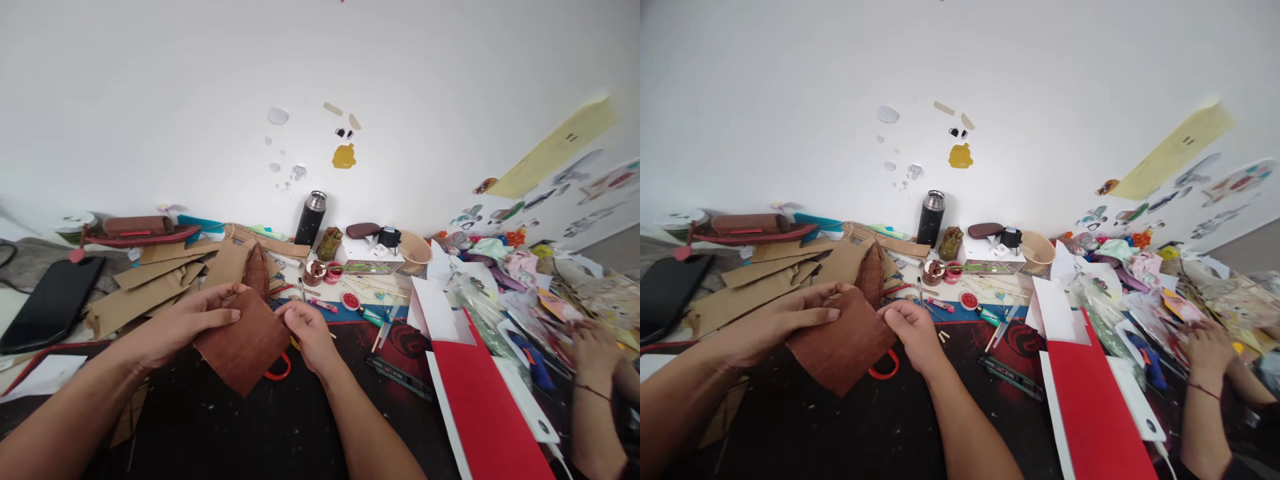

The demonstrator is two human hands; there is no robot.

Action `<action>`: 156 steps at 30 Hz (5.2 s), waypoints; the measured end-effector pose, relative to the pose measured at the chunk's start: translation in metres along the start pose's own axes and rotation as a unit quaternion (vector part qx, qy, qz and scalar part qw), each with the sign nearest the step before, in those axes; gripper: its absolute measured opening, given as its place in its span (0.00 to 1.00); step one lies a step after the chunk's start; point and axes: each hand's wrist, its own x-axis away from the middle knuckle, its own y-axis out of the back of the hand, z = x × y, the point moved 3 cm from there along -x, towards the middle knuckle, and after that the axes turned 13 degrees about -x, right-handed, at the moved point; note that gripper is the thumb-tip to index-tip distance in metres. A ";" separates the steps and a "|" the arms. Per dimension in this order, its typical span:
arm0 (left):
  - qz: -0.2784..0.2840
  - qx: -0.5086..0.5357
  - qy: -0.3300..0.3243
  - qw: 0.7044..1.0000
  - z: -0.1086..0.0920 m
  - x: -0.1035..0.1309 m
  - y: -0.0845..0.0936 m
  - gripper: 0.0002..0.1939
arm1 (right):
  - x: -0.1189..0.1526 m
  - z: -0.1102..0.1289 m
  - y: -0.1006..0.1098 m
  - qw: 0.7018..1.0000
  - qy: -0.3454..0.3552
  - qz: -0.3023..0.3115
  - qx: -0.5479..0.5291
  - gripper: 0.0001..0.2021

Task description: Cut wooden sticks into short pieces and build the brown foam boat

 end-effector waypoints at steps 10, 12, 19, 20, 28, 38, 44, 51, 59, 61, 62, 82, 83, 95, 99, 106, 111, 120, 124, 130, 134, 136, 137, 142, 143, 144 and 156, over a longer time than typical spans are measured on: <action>0.043 0.063 0.006 0.997 0.001 -0.004 -0.006 0.36 | 0.003 0.002 -0.005 0.998 -0.016 -0.002 0.061 0.26; 0.046 0.065 0.007 0.997 0.001 -0.004 -0.007 0.38 | 0.003 0.002 -0.005 0.998 -0.015 -0.005 0.060 0.26; 0.016 0.080 -0.012 0.997 0.004 -0.004 -0.005 0.34 | 0.004 0.004 -0.008 0.997 -0.018 0.005 0.073 0.25; 0.001 0.078 -0.011 0.997 0.005 -0.005 -0.005 0.34 | 0.005 0.004 -0.008 0.997 -0.019 0.009 0.078 0.25; -0.111 0.116 -0.048 0.986 0.003 -0.016 0.003 0.34 | 0.009 0.000 -0.020 0.992 -0.029 0.055 0.106 0.24; -0.058 -0.358 -0.261 0.894 -0.009 0.009 0.020 0.64 | 0.000 -0.008 0.001 0.994 0.002 -0.112 -0.001 0.23; -0.049 -0.438 -0.261 0.859 -0.004 0.004 0.009 0.63 | 0.004 -0.013 -0.004 0.992 -0.008 -0.120 -0.042 0.25; -0.046 -0.371 -0.217 0.902 -0.008 0.004 0.017 0.57 | 0.002 -0.011 -0.005 0.995 -0.005 -0.095 -0.044 0.25; -0.055 -0.256 -0.152 0.953 -0.014 0.012 0.036 0.51 | 0.006 0.027 0.006 0.993 0.065 -0.025 0.091 0.31; -0.053 -0.240 -0.149 0.958 -0.013 0.013 0.036 0.50 | 0.008 0.038 0.004 0.984 0.077 0.018 0.160 0.35; -0.050 -0.238 -0.148 0.959 -0.012 0.013 0.035 0.49 | 0.009 0.043 0.002 0.977 0.080 0.039 0.194 0.37; -0.150 -0.366 -0.184 0.900 -0.010 -0.002 0.041 0.39 | 0.008 0.050 -0.003 0.968 0.036 0.027 0.248 0.35; -0.175 -0.384 -0.187 0.887 -0.007 -0.007 0.041 0.35 | 0.006 0.050 0.001 0.978 0.034 0.011 0.207 0.34; -0.196 -0.644 -0.350 0.652 0.035 -0.047 0.010 0.18 | 0.012 0.025 0.015 0.998 0.028 -0.046 0.022 0.32; -0.191 -0.662 -0.379 0.618 0.028 -0.041 0.002 0.16 | 0.017 0.020 0.015 0.998 0.028 -0.045 0.027 0.33; -0.214 -0.686 -0.434 0.543 0.007 -0.013 -0.010 0.14 | 0.021 0.023 0.018 0.997 0.043 -0.057 0.027 0.34; -0.198 -0.711 -0.435 0.517 -0.002 0.003 -0.025 0.15 | 0.025 0.028 0.026 0.995 0.057 -0.072 0.045 0.34; -0.123 -0.706 -0.373 0.589 0.019 -0.021 -0.040 0.14 | 0.024 0.046 0.036 0.983 0.088 -0.102 0.122 0.35; -0.160 -0.676 -0.350 0.629 0.028 -0.029 -0.005 0.29 | 0.024 0.049 0.034 0.981 0.092 -0.088 0.144 0.36; -0.183 -0.648 -0.289 0.680 0.046 -0.049 0.029 0.39 | 0.016 0.043 0.030 0.977 0.090 -0.073 0.177 0.35; -0.165 -0.651 -0.282 0.686 0.044 -0.053 0.024 0.28 | 0.011 0.045 0.023 0.965 0.088 -0.038 0.242 0.34; -0.161 -0.642 -0.300 0.687 0.037 -0.049 0.023 0.24 | 0.009 0.049 0.018 0.952 0.078 -0.019 0.297 0.34; -0.157 -0.637 -0.310 0.689 0.033 -0.046 0.022 0.23 | 0.009 0.052 0.015 0.943 0.072 -0.008 0.325 0.33; -0.147 -0.628 -0.313 0.697 0.028 -0.039 0.027 0.23 | 0.005 0.065 0.001 0.892 0.063 0.078 0.440 0.34; -0.151 -0.621 -0.311 0.703 0.029 -0.040 0.028 0.26 | 0.004 0.066 -0.001 0.886 0.059 0.092 0.452 0.34; -0.153 -0.612 -0.311 0.710 0.030 -0.040 0.029 0.29 | 0.003 0.067 -0.003 0.880 0.054 0.103 0.460 0.33; -0.116 -0.570 -0.320 0.747 0.034 -0.043 0.028 0.38 | -0.012 0.060 -0.003 0.848 0.037 0.136 0.511 0.30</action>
